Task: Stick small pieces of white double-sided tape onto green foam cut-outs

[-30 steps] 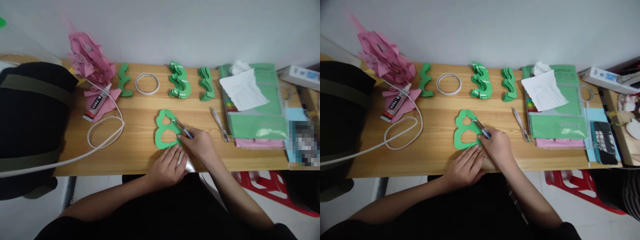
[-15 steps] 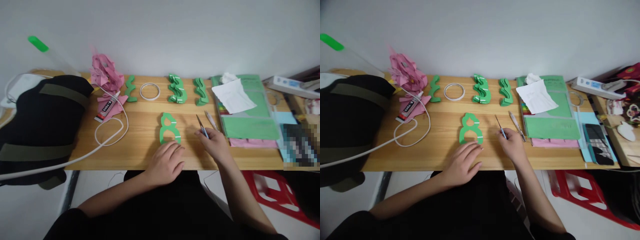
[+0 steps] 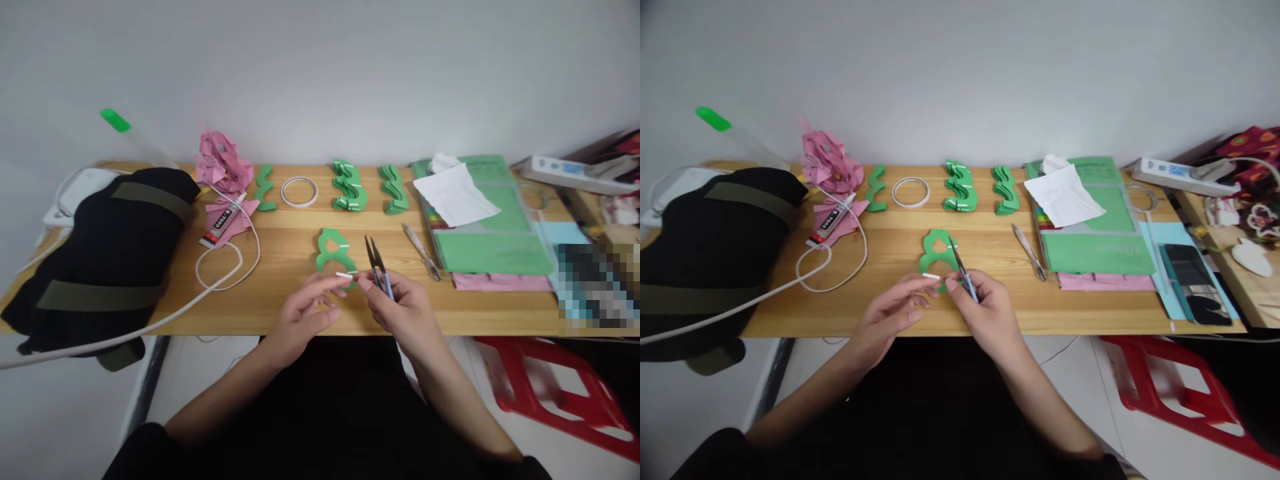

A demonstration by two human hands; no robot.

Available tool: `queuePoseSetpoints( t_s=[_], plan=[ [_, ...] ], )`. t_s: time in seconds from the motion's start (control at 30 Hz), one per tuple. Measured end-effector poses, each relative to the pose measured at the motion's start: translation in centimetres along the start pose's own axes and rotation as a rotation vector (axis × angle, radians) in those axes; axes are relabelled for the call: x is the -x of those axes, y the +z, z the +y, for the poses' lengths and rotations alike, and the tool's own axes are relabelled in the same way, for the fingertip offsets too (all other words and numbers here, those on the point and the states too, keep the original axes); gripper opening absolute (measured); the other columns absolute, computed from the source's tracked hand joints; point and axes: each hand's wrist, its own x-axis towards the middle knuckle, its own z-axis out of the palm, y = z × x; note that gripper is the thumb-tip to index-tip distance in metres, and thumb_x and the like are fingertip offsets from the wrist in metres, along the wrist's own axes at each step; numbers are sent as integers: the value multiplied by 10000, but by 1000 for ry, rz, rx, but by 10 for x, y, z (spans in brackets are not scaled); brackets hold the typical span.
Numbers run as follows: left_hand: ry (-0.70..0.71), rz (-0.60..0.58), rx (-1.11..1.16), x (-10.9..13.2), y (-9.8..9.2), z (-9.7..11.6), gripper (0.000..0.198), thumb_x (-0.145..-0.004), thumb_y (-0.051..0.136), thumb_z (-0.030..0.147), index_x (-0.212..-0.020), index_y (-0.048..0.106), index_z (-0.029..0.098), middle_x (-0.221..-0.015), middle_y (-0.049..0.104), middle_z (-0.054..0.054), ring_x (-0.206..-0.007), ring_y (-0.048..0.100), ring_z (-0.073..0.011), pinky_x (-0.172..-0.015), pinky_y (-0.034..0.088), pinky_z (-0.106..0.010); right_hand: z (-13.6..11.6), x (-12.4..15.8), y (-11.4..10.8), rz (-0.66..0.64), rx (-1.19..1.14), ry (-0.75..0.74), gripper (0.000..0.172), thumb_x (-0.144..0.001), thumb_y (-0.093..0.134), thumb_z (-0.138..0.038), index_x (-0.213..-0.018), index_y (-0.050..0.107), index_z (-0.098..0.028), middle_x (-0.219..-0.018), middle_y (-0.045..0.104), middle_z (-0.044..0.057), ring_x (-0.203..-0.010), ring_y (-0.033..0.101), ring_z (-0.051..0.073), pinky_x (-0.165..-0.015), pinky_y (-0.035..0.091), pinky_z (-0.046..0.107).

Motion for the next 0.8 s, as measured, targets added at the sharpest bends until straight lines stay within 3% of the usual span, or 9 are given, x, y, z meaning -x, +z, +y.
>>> queuePoseSetpoints(
  t_s=[0.17, 0.37, 0.53, 0.67, 0.73, 0.8],
  plan=[
    [50, -1, -150, -3, 1, 8, 203, -856, 587, 272, -1023, 695, 231, -956, 647, -66, -911, 625, -203, -831, 530, -372, -5, 2, 0, -4, 6, -56, 250, -783, 672, -426, -827, 701, -182, -467, 337, -90, -403, 274, 74, -412, 251, 235],
    [35, -5, -125, -5, 5, 9, 228, -823, 603, 228, -1029, 701, 230, -975, 641, -61, -904, 609, -190, -856, 504, -365, -6, 3, 1, 35, 132, -177, 159, -744, 703, -322, -784, 726, -169, -494, 453, -62, -442, 341, 75, -435, 297, 223],
    [-188, -16, 247, -3, 9, 8, 266, -754, 664, 195, -1006, 739, 232, -944, 659, -45, -894, 590, -176, -855, 454, -341, -4, 3, 3, 131, 215, -295, 103, -748, 698, -273, -748, 740, -180, -530, 557, -37, -455, 411, 81, -445, 359, 216],
    [-443, -135, 641, -1, 10, 12, 377, -713, 664, 245, -1076, 730, 169, -1030, 663, -102, -845, 592, -168, -720, 432, -287, 0, 4, 1, 167, 230, -379, 85, -748, 705, -260, -709, 725, -187, -602, 647, -5, -509, 509, 108, -485, 427, 229],
    [-462, -136, 594, -2, 8, 10, 406, -725, 653, 259, -1115, 708, 157, -1040, 666, -115, -826, 602, -173, -704, 441, -294, 4, 1, -4, 204, 193, -356, 92, -743, 721, -278, -715, 717, -190, -626, 652, 0, -523, 520, 112, -497, 439, 237],
    [-356, 4, 315, -5, 0, 4, 343, -770, 637, 257, -1098, 699, 175, -1006, 681, -96, -824, 614, -176, -742, 469, -322, 9, -4, -13, 238, 120, -266, 145, -743, 729, -328, -734, 701, -186, -568, 585, -22, -468, 455, 91, -450, 391, 226]
  ],
)
